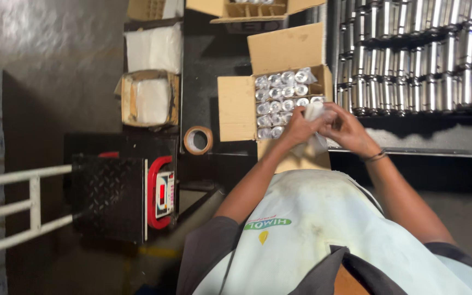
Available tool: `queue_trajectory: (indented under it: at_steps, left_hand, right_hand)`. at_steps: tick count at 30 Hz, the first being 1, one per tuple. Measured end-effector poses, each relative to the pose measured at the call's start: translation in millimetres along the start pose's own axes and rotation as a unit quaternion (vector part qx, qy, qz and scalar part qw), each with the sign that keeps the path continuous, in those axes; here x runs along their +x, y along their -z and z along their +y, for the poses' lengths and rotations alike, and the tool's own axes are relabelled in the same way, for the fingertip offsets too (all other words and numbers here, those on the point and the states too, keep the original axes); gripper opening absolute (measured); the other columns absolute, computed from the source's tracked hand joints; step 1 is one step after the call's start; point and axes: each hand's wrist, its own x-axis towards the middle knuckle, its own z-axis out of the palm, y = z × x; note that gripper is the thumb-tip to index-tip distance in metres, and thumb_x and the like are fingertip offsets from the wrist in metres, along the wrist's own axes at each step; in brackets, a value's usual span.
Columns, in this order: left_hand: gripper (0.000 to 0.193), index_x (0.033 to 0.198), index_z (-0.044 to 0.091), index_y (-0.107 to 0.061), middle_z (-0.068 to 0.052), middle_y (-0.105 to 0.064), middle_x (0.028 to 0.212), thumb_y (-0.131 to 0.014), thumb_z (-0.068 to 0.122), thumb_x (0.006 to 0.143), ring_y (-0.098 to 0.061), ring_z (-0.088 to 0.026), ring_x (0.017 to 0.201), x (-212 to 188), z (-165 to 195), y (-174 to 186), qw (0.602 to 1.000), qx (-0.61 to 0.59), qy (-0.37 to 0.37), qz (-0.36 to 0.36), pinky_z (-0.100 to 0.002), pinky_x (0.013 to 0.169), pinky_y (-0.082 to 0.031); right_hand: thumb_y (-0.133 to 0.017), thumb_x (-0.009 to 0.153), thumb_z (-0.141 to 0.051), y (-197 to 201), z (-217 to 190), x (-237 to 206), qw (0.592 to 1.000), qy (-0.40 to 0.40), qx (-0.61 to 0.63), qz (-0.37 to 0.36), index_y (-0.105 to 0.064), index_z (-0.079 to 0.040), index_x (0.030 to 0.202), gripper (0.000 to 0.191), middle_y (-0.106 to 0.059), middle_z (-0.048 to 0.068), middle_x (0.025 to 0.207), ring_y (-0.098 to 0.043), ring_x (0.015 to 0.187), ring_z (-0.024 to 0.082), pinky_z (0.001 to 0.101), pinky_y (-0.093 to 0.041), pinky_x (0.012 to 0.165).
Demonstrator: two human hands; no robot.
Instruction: The person picks cylindrical metal items from a tray, wraps them in plastic, and places them into a cardboard box. They then close the box, seal it with tape, and move it to a stack.
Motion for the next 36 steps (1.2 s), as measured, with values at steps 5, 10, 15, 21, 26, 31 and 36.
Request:
queue_trajectory:
  at_steps: [5, 10, 15, 21, 26, 31, 36]
  left_hand:
    - [0.027, 0.088, 0.002, -0.076, -0.015, -0.072, 0.069, -0.079, 0.028, 0.081, -0.071, -0.024, 0.057, -8, 25, 24, 0.989, 0.127, -0.065, -0.040, -0.038, 0.054, -0.056]
    - [0.022, 0.085, 0.000, -0.078, -0.016, -0.072, 0.066, -0.077, 0.023, 0.082, -0.072, -0.025, 0.058, -15, 37, 50, 0.983, 0.162, -0.087, -0.002, -0.037, 0.056, -0.057]
    - [0.030, 0.088, 0.001, -0.078, -0.014, -0.073, 0.065, -0.073, 0.031, 0.089, -0.073, -0.024, 0.056, -20, 48, 29, 0.987, 0.119, -0.106, -0.031, -0.037, 0.056, -0.055]
    - [0.035, 0.089, 0.001, -0.077, -0.014, -0.073, 0.067, -0.070, 0.036, 0.093, -0.074, -0.024, 0.058, -17, 59, 20, 0.987, 0.108, -0.116, -0.033, -0.037, 0.057, -0.056]
    - [0.029, 0.111, 0.002, -0.074, -0.017, -0.075, 0.078, -0.065, 0.025, 0.096, -0.074, -0.026, 0.066, -19, 33, 5, 0.984, 0.098, -0.145, -0.012, -0.040, 0.064, -0.057]
    - [0.039, 0.127, 0.004, -0.066, -0.013, -0.072, 0.094, -0.070, 0.011, 0.088, -0.068, -0.020, 0.071, -17, -16, -9, 0.969, -0.060, -0.160, -0.178, -0.036, 0.066, -0.056]
    - [0.036, 0.122, 0.004, -0.058, -0.007, -0.067, 0.086, -0.074, 0.011, 0.090, -0.057, -0.012, 0.059, -26, -43, 35, 0.901, -0.401, 0.139, -0.094, -0.028, 0.052, -0.047]
  right_hand:
    - [-0.095, 0.074, -0.027, 59, 2, -23, 0.862, -0.222, -0.406, 0.208, -0.049, -0.006, 0.150, 0.091, -0.058, 0.017, 0.139, -0.066, 0.078, 0.031, 0.0420, -0.058, 0.081]
    - [-0.089, 0.083, -0.029, 185, 22, -63, 0.688, -0.211, -0.596, 0.357, -0.062, 0.018, 0.114, 0.063, -0.063, 0.039, 0.115, -0.063, 0.103, 0.053, 0.0560, -0.051, 0.089]
    - [-0.084, 0.080, -0.028, 194, 40, -57, 0.674, -0.260, -0.602, 0.340, -0.071, 0.013, 0.097, 0.046, -0.068, 0.032, 0.097, -0.068, 0.087, 0.044, 0.0515, -0.056, 0.085]
    - [-0.056, 0.096, -0.025, 124, 15, -57, 0.945, -0.201, 0.009, 0.256, -0.072, -0.002, 0.094, 0.028, -0.070, 0.012, 0.083, -0.067, 0.071, 0.019, 0.0342, -0.060, 0.072]
    - [-0.063, 0.101, -0.021, 27, 0, -44, 0.956, -0.091, -0.256, 0.108, -0.066, 0.005, 0.114, 0.030, -0.067, 0.017, 0.092, -0.061, 0.073, 0.021, 0.0362, -0.052, 0.071]
    - [-0.062, 0.102, -0.018, -3, 21, -9, 0.969, 0.094, -0.162, 0.161, -0.051, 0.000, 0.145, 0.048, -0.060, 0.012, 0.130, -0.063, 0.116, 0.021, 0.0403, -0.055, 0.103]
    - [-0.055, 0.104, -0.024, -18, 60, -17, 0.923, -0.283, 0.244, 0.097, -0.061, -0.006, 0.132, 0.034, -0.065, 0.006, 0.118, -0.066, 0.102, 0.019, 0.0384, -0.058, 0.085]
